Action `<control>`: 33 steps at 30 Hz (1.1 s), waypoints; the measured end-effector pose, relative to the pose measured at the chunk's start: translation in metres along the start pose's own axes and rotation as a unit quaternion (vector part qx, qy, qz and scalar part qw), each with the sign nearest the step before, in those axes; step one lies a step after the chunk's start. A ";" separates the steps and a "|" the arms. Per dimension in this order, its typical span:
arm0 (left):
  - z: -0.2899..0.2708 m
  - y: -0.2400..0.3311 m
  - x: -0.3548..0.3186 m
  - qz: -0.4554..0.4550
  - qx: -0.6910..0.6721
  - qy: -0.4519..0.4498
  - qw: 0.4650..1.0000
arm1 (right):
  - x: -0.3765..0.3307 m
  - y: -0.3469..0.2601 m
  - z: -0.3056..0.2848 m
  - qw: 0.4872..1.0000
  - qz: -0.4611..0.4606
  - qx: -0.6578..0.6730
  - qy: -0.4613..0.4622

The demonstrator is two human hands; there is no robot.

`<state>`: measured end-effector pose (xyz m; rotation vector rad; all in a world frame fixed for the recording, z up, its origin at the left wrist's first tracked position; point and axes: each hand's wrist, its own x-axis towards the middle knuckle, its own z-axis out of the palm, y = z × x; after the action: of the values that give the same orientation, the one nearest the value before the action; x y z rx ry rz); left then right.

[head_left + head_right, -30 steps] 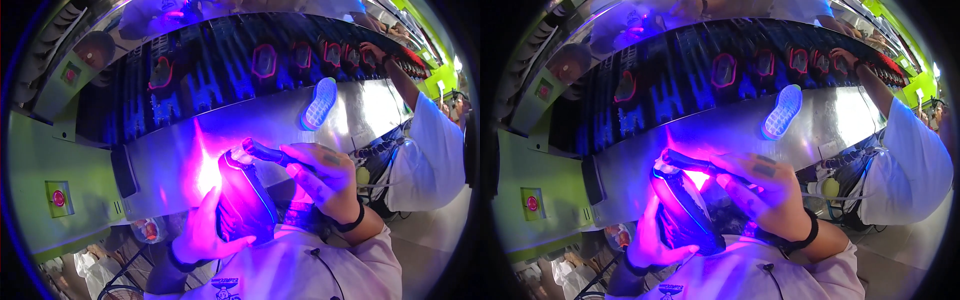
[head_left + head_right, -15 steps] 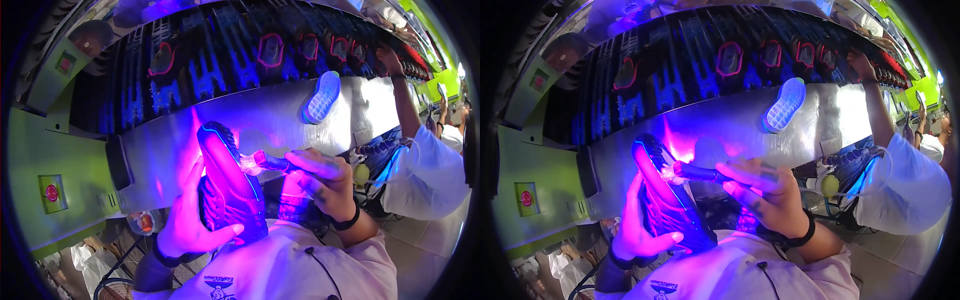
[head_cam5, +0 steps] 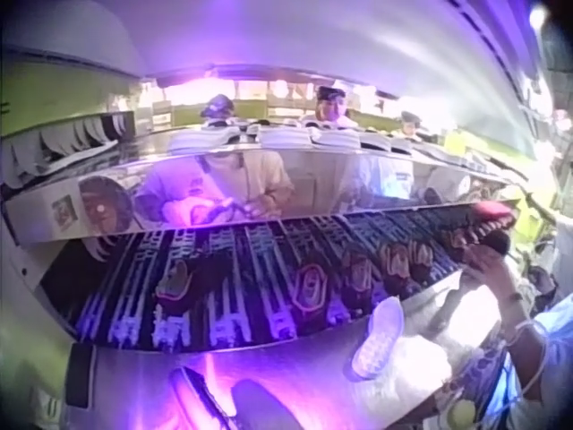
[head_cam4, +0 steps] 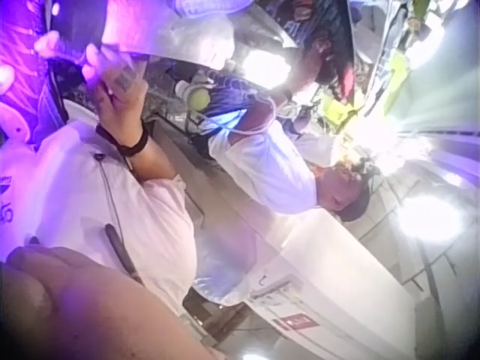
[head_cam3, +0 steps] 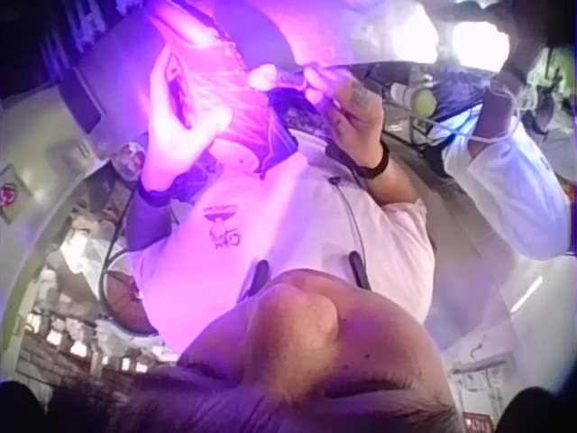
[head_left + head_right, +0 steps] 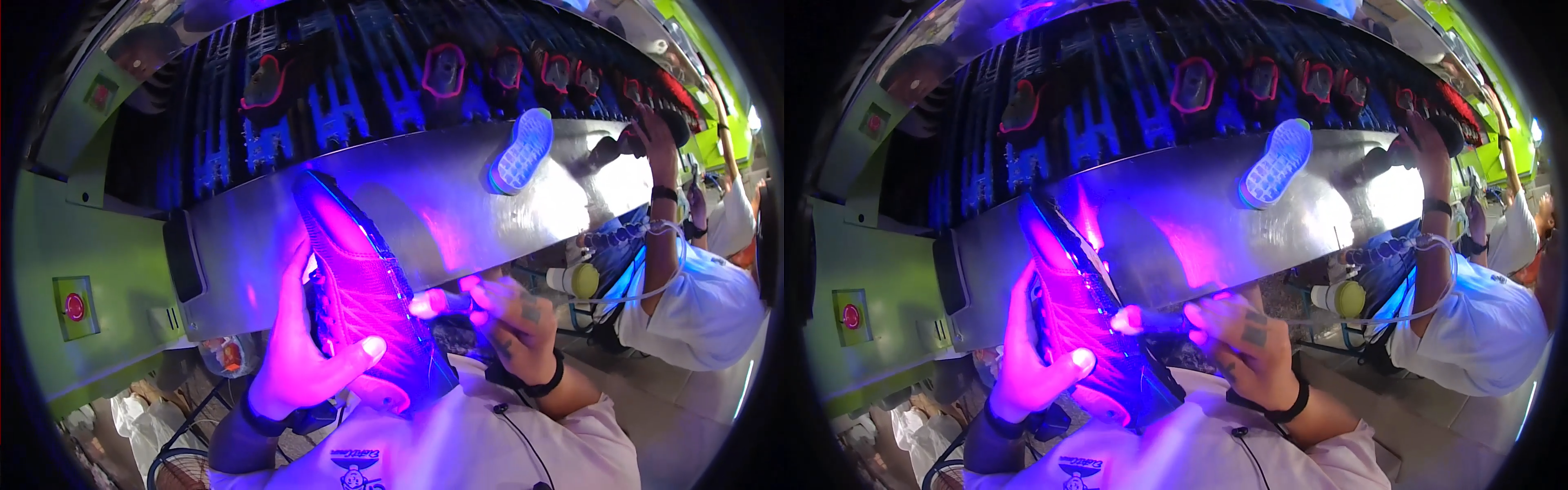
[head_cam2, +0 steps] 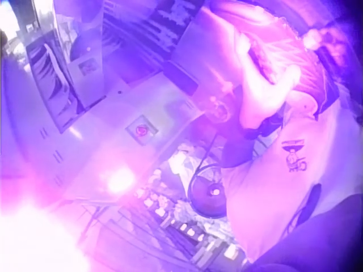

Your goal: The worker is using a brush to apply glue or primer to the upper and sole junction of a black shoe on an assembly line.

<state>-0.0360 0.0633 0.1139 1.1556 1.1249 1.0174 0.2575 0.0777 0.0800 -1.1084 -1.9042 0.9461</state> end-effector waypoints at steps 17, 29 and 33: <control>-0.023 -0.009 -0.005 0.013 0.111 0.049 0.993 | 0.027 -0.014 0.009 0.999 -0.014 0.022 -0.019; -0.022 -0.008 0.006 -0.031 -0.067 0.112 0.991 | 0.024 -0.015 -0.014 0.992 0.054 0.063 -0.092; -0.025 -0.014 0.008 -0.047 -0.060 0.142 0.987 | 0.024 -0.013 -0.026 0.992 0.053 0.048 -0.103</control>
<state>-0.0593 0.0736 0.0972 0.8727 1.3092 1.1848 0.2664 0.1012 0.1085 -1.0998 -1.9530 1.2404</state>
